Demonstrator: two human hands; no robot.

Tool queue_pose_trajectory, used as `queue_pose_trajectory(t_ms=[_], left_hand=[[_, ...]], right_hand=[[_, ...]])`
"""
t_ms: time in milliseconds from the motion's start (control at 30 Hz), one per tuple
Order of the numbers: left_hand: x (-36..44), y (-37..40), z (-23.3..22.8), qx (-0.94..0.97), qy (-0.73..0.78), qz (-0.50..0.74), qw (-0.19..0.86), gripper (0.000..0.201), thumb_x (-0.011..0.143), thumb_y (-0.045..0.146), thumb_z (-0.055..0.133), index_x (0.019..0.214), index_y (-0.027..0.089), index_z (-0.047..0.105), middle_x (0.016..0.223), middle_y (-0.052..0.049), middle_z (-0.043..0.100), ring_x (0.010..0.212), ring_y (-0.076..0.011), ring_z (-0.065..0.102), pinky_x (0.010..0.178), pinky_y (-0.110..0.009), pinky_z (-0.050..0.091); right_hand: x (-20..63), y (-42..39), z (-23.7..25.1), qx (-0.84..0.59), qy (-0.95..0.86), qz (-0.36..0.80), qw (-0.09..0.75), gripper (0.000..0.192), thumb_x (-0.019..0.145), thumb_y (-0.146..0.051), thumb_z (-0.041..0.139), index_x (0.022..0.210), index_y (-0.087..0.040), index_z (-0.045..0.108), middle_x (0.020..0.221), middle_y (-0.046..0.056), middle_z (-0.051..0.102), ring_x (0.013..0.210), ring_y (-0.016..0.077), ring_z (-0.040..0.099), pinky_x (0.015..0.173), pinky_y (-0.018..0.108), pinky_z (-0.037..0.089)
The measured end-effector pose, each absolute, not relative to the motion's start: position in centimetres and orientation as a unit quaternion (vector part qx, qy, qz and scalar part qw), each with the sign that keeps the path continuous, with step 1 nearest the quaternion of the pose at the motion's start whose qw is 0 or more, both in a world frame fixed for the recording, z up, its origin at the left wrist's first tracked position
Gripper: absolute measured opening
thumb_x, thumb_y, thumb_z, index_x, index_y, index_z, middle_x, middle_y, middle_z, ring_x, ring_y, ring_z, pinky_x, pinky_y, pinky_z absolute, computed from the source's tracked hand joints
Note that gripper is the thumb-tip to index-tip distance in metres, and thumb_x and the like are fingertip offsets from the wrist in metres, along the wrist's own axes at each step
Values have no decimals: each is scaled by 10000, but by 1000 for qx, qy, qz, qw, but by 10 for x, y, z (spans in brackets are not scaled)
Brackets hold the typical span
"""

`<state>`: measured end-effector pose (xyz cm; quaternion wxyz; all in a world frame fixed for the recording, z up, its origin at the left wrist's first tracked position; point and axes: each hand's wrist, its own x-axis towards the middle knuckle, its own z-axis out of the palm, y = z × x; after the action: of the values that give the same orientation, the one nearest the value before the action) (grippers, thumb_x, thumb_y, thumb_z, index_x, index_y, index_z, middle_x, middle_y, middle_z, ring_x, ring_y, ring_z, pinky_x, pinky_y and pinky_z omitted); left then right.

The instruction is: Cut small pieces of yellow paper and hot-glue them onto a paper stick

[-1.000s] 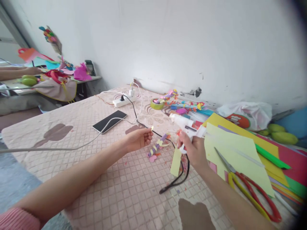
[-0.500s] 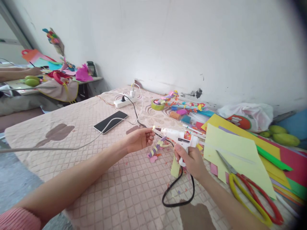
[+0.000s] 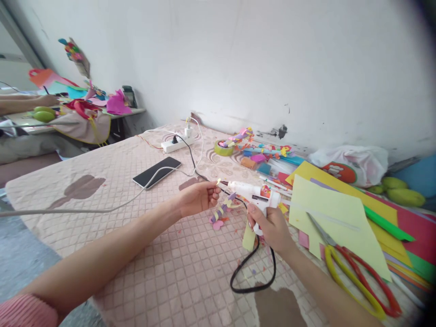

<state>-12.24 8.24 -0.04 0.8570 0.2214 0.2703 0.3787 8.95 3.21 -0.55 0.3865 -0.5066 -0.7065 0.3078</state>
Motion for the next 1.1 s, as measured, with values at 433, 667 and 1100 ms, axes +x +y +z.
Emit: queue_pose_trajectory(t_ms=[433, 667, 1100], left_hand=[[-120, 81, -4, 313, 346, 386, 796, 106, 746, 176, 599, 676, 124, 540, 672, -7, 539, 547, -47, 472, 514, -174, 378], [-106, 79, -5, 612, 493, 393, 477, 155, 699, 282, 608, 645, 141, 572, 638, -10, 566, 609, -103, 500, 578, -231, 384], [-88, 70, -15, 730, 492, 386, 276, 139, 676, 166, 560, 543, 176, 522, 803, -57, 595, 792, -165, 545, 670, -256, 405]], right_hand=[[97, 52, -6, -547, -687, 262, 400, 507, 837, -527, 417, 464, -186, 460, 401, -11, 459, 406, 112, 450, 441, 230, 333], [101, 108, -18, -619, -690, 121, 355, 391, 794, -505, 456, 564, -191, 495, 464, -7, 493, 463, 141, 470, 454, 240, 285], [92, 116, -37, -594, -720, 97, 345, 300, 802, -433, 482, 683, -179, 587, 628, 60, 624, 633, 189, 573, 544, 247, 352]])
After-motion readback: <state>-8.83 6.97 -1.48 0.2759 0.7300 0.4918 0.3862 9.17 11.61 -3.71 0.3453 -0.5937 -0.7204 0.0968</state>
